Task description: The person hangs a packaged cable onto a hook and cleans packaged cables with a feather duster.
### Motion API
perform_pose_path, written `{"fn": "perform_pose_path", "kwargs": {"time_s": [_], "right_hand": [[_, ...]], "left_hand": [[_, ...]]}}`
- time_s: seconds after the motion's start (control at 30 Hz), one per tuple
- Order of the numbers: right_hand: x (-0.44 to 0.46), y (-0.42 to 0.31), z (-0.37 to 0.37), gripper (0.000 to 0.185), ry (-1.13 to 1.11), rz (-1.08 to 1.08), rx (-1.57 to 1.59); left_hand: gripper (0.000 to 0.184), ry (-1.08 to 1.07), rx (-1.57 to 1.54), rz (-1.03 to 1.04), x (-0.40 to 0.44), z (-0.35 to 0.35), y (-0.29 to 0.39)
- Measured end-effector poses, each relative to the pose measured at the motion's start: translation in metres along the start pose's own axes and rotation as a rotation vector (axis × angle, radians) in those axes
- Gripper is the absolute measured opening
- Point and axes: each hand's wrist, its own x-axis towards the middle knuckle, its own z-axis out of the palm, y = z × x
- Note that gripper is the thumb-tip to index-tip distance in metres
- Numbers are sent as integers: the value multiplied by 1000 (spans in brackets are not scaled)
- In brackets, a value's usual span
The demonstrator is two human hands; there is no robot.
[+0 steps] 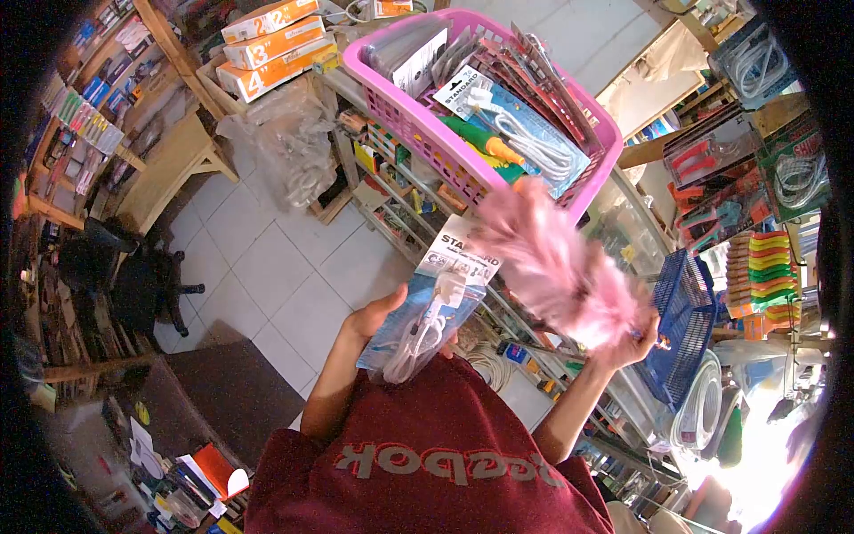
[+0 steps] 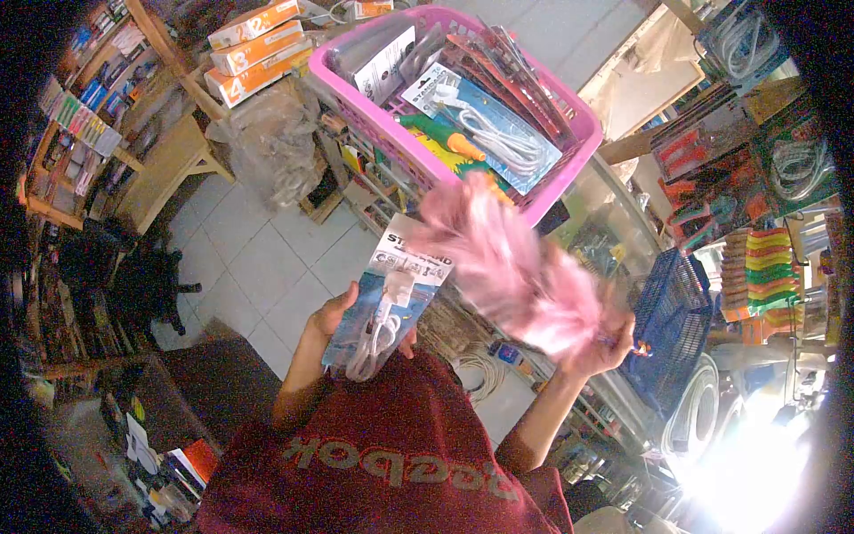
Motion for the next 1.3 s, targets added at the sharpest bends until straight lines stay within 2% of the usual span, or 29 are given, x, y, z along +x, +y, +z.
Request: {"fn": "perform_pose_path", "kwargs": {"time_s": [0.03, 0.1, 0.13, 0.17, 0.27, 0.33, 0.4, 0.47, 0.5, 0.53, 0.57, 0.6, 0.67, 0.73, 0.77, 0.83, 0.87, 0.93, 1.0, 1.03, 1.13, 1.23, 1.3], "right_hand": [[-1, 6, 7, 33, 62, -63, -102], [-1, 8, 28, 34, -70, 55, -16], [2, 10, 30, 37, 5, 63, 33], [5, 13, 32, 40, 81, 67, 83], [15, 33, 44, 46, 11, 16, -74], [25, 42, 51, 54, 25, 77, -233], [37, 35, 69, 47, -192, 228, -190], [51, 31, 80, 47, -236, 192, -229], [58, 27, 87, 47, -257, 177, -248], [63, 22, 105, 39, -290, 193, -201], [68, 19, 120, 36, -233, 140, -240], [75, 15, 130, 32, -179, 90, -280], [97, 5, 143, 27, -253, 65, -354], [116, -6, 157, 26, -384, 87, -398], [125, -13, 164, 29, -450, 102, -460], [144, -29, 168, 44, -589, 151, -580], [146, -36, 172, 41, -579, 117, -694], [162, -45, 167, 38, -721, 14, -714], [179, -40, 152, 40, -805, -17, -565], [185, -35, 144, 39, -800, -17, -465], [194, -22, 128, 40, -743, 56, -247], [195, -7, 116, 40, -675, 77, -127], [189, -6, 114, 36, -532, 79, -38]], "left_hand": [[67, -106, -45, 20, 1, 2, 6], [67, 142, 26, -38, -7, -14, 3], [67, 267, 61, -66, -11, -21, 3], [66, 230, 58, -63, -14, -27, 2], [64, 149, 150, 29, -16, -18, 24], [63, 144, 246, 137, -14, -31, 21], [62, 165, 158, 115, -17, -35, 18], [62, 64, -9, 116, -21, -47, 12], [62, -54, -92, 156, -20, -66, 2], [62, -94, -96, 180, -18, -66, 3], [62, -134, -101, 204, -17, -65, 4], [63, -97, -26, 218, -13, -43, 16], [69, -3, 46, 219, 0, -29, 18], [83, 125, 25, 180, 14, -13, 15], [86, 227, 95, 283, 20, 12, 15], [85, 142, 109, 354, 32, 48, 25], [85, 96, 120, 394, 38, 55, 28], [86, 108, 117, 401, 46, 60, 25], [88, 149, 130, 399, 49, 68, 23], [80, 56, 84, 446, 51, 62, 16], [80, 85, 111, 524, 58, 70, 2], [95, 185, 174, 493, 64, 79, -9], [103, 285, 212, 464, 65, 84, -16]]}}
